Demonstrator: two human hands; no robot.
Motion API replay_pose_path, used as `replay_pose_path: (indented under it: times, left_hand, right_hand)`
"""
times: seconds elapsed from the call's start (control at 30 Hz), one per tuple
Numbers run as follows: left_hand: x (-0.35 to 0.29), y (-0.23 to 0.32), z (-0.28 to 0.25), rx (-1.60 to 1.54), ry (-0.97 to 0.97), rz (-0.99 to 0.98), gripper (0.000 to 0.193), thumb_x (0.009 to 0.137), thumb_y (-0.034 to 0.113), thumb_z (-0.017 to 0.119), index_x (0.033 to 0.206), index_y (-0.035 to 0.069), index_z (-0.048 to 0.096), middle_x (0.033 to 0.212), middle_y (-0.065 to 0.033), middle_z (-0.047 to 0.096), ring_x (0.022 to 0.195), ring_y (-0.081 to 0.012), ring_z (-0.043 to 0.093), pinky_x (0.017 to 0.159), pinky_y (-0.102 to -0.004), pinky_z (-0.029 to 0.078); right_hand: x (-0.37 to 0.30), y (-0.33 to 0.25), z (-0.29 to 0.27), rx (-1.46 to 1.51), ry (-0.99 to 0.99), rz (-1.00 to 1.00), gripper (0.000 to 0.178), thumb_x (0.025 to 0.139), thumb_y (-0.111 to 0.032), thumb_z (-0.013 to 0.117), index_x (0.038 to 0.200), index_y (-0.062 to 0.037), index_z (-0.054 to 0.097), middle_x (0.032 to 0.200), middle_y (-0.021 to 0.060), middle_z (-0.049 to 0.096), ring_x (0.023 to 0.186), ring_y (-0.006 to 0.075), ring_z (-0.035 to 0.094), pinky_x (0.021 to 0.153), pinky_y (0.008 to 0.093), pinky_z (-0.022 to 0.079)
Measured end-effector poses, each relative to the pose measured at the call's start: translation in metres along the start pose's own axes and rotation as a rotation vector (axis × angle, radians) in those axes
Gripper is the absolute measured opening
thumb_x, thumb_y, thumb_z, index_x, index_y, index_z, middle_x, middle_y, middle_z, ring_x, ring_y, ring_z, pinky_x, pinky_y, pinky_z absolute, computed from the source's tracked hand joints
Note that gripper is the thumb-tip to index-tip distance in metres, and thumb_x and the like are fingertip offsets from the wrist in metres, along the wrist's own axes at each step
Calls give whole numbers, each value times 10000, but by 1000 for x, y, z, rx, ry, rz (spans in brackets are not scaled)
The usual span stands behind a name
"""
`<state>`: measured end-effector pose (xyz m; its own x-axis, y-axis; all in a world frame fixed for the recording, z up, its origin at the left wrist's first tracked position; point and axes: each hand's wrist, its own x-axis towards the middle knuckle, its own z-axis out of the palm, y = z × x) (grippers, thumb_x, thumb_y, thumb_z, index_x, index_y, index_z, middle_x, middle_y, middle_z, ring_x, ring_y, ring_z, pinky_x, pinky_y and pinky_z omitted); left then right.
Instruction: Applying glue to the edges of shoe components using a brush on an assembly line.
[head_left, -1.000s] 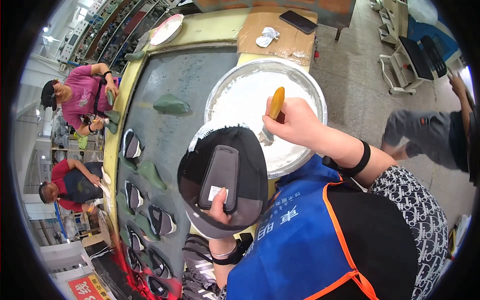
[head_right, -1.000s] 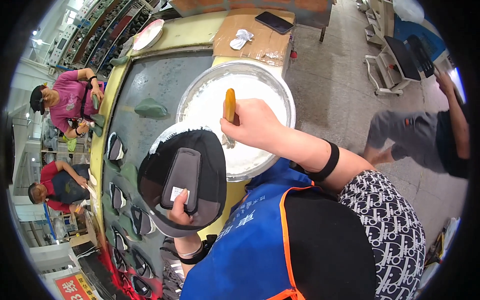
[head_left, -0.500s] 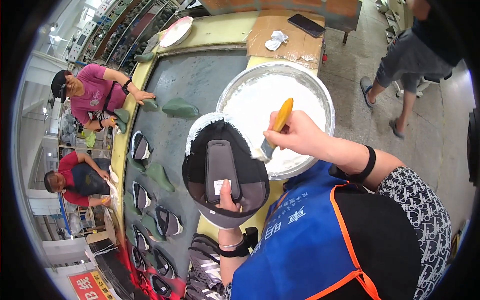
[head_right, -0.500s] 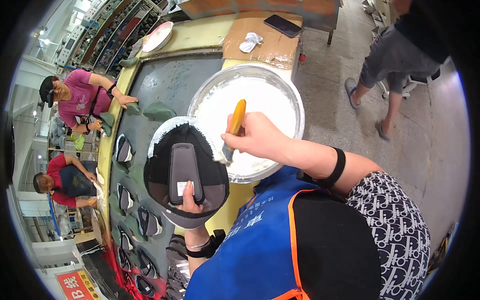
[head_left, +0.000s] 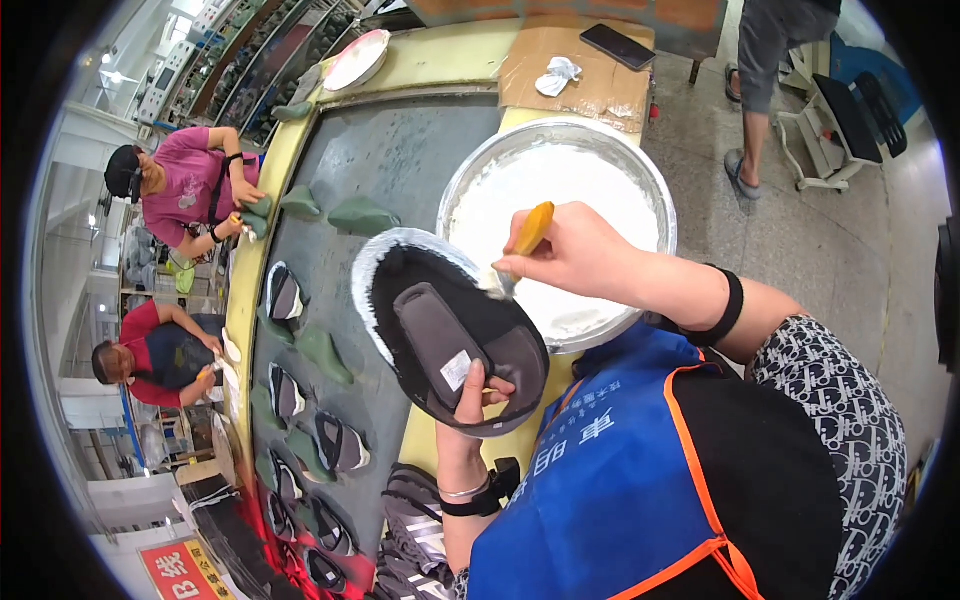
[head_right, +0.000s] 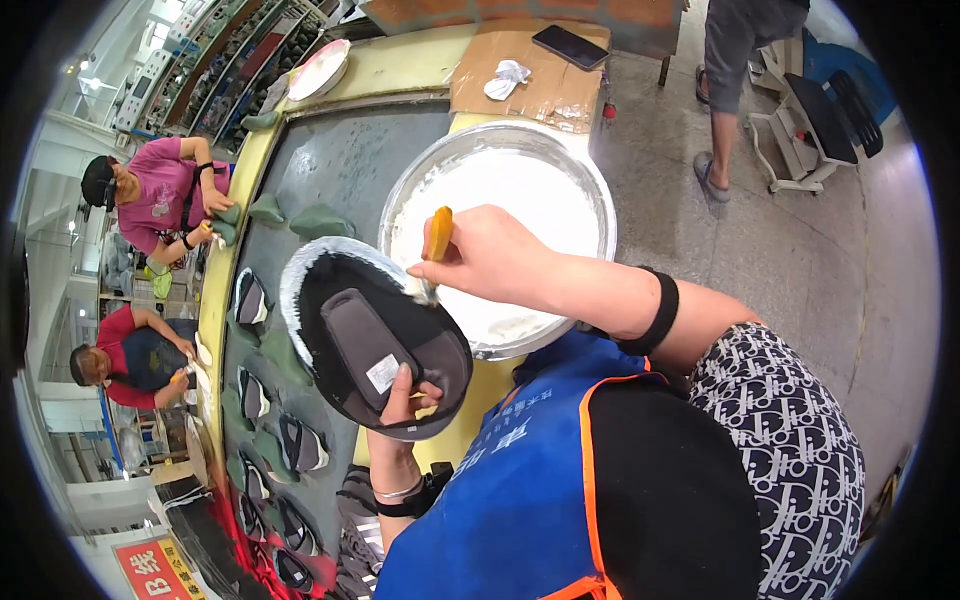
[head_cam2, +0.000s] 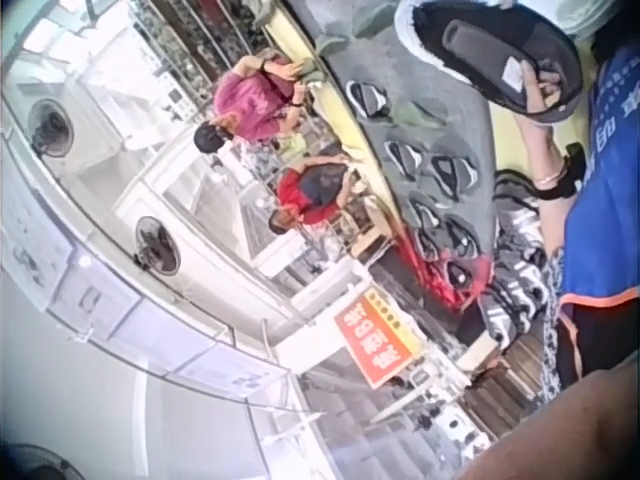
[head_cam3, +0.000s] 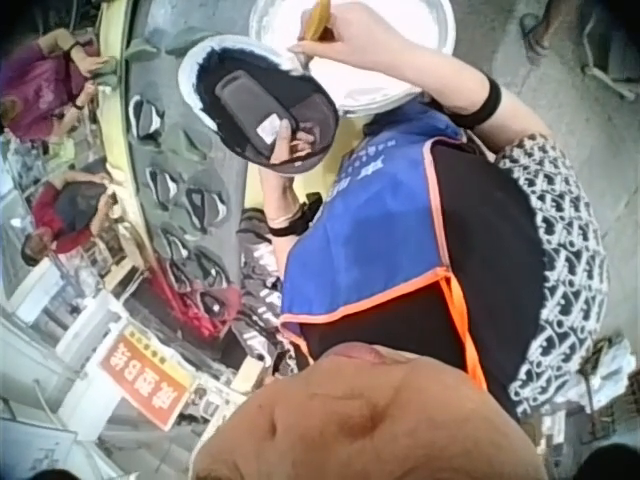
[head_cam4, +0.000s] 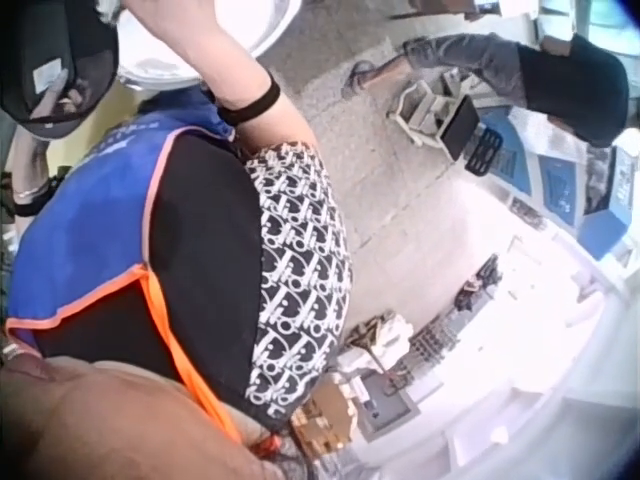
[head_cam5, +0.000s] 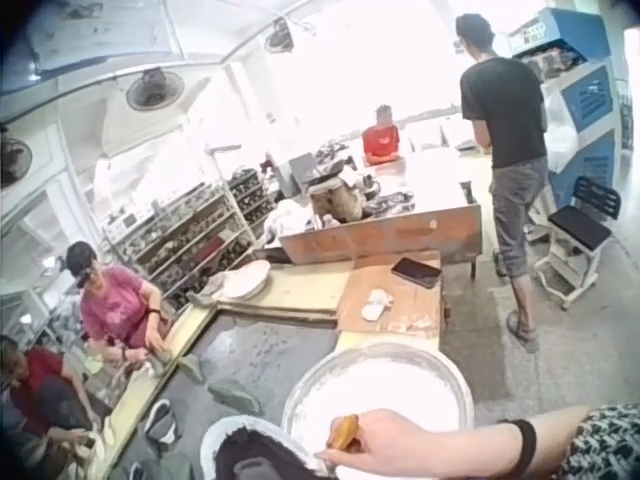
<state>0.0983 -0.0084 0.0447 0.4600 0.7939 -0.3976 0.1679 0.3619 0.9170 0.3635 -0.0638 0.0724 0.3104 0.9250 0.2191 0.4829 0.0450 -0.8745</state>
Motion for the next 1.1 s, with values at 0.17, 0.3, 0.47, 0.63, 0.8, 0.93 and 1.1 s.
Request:
replay_pose_path:
  times: [0.17, 0.3, 0.47, 0.63, 0.8, 0.93, 1.1]
  left_hand:
    - [9, -4, -2, 100, 103, 116, 313, 1025, 294, 602, 1118, -5, 618, 800, -128, 720, 738, -203, 739, 628, -260, 581]
    - [15, -8, 5, 221, 72, 242, 300, 1071, 238, 506, 1117, -56, 547, 881, -149, 701, 798, -251, 752, 668, -301, 597]
    - [31, -33, 6, 251, 100, 416, 412, 1106, 310, 386, 1110, -52, 583, 958, -195, 718, 885, -247, 726, 832, -342, 586]
    - [47, -54, -20, 558, 90, 809, 352, 1099, 248, 426, 1247, -35, 571, 1168, -162, 624, 1069, -237, 632, 1029, -388, 481]
    - [54, -51, -29, 686, 185, 990, 314, 1027, 155, 541, 1243, -72, 547, 1235, -190, 556, 1110, -310, 623, 987, -482, 545]
    - [55, -42, -21, 563, 220, 935, 365, 1014, 188, 538, 1271, -71, 524, 1229, -201, 556, 1119, -300, 611, 1000, -430, 526]
    - [46, -36, -29, 554, 301, 958, 481, 1069, 343, 418, 1350, -39, 498, 1261, -218, 575, 1133, -300, 615, 1043, -381, 491]
  right_hand:
    - [-14, -8, 3, -90, -169, 31, 223, 881, -235, 754, 842, -38, 657, 670, 105, 641, 582, 234, 639, 579, 345, 494]
    - [-11, -14, -2, -90, -66, -44, 248, 859, -275, 766, 842, -44, 678, 703, 129, 673, 640, 291, 671, 618, 387, 516]
    - [2, -17, 1, -98, 11, -153, 231, 877, -265, 766, 845, -62, 663, 690, 88, 673, 601, 249, 675, 568, 361, 507]
    - [-4, -19, -6, -294, -284, 20, 257, 893, -284, 757, 806, -78, 629, 738, 72, 686, 611, 253, 679, 561, 363, 509]
    - [0, -22, 7, -168, -42, -251, 314, 885, -349, 755, 785, -95, 601, 676, 63, 636, 617, 274, 673, 581, 372, 511]
    - [-5, -23, 9, -224, -190, -81, 348, 860, -384, 756, 764, -64, 658, 682, 120, 658, 694, 330, 677, 655, 412, 526]
    - [-12, -29, 2, -60, -312, 94, 386, 832, -396, 779, 794, -16, 720, 738, 172, 696, 704, 336, 690, 670, 403, 538]
